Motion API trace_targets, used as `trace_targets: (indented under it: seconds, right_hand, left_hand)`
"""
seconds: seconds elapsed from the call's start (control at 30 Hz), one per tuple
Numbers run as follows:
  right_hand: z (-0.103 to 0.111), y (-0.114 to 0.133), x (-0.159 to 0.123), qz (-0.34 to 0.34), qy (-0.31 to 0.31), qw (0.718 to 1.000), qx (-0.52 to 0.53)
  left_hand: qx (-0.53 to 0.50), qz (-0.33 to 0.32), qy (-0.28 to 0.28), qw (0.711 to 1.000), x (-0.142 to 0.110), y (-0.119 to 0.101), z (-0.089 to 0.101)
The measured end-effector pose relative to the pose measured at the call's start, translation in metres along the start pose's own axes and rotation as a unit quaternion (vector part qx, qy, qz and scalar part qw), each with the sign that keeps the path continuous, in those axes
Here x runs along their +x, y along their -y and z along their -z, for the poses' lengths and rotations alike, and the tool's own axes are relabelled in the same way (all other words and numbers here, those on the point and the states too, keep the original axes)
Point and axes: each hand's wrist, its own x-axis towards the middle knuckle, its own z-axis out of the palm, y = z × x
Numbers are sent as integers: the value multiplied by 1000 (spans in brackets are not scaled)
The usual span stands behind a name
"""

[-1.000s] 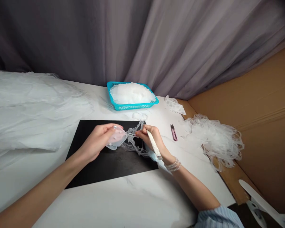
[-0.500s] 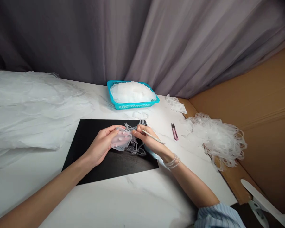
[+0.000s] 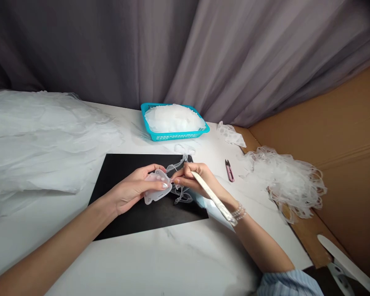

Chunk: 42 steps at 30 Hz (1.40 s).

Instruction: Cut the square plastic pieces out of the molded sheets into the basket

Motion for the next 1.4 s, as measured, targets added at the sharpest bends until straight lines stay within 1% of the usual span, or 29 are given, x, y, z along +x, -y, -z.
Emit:
trace_targets:
  seconds: [0.17,0.27,0.33,0.4,0.47,0.53,0.6,0.67,0.73,0.83,0.9,1.0,1.13,1.4]
  right_hand:
    - [-7,9,-4,3,-30,999,-34]
    - [-9,7,-6,23,-36,996,-77]
    - [-6,-1,-5,48,-57,985,-153]
    - [3,-12,-1,60,-100,961,-250]
    - [14,-21,4,46,-126,940,-313]
    - [23,-23,6,27,-121,936,-329]
    - [27,-14,4,32,-126,935,-330]
    - [21,4,-3,53,-151,940,-302]
    - [9,25,-14,65,-165,957,-230]
    - [-15,49,-31,64,-148,983,-88]
    - [-29,59,-39,67,-140,988,-15]
    - [-42,64,-43,83,-129,986,62]
    - [-47,64,-42,111,-112,979,131]
    - [-47,61,-45,134,-115,969,174]
  left_hand:
    - [-5,3,-6,1000,-3,-3,-6]
    - [0,10,-16,1000,-8,-6,-11]
    - [-3,22,-12,1000,-13,-9,-16]
    - [5,33,3,999,-19,-14,-21]
    - [31,19,18,999,-25,-19,-25]
    - [56,-20,22,998,-30,-25,-27]
    - [59,-53,26,997,-33,-29,-27]
    - [49,-77,23,996,-35,-32,-26]
    - [44,-107,10,993,-37,-34,-24]
    - [25,-146,-7,989,-42,-37,-26]
    - [0,-156,-4,988,-46,-39,-30]
    - [-33,-158,22,987,-52,-42,-36]
    - [-56,-158,56,984,-56,-42,-39]
    - [-64,-164,55,983,-55,-41,-42]
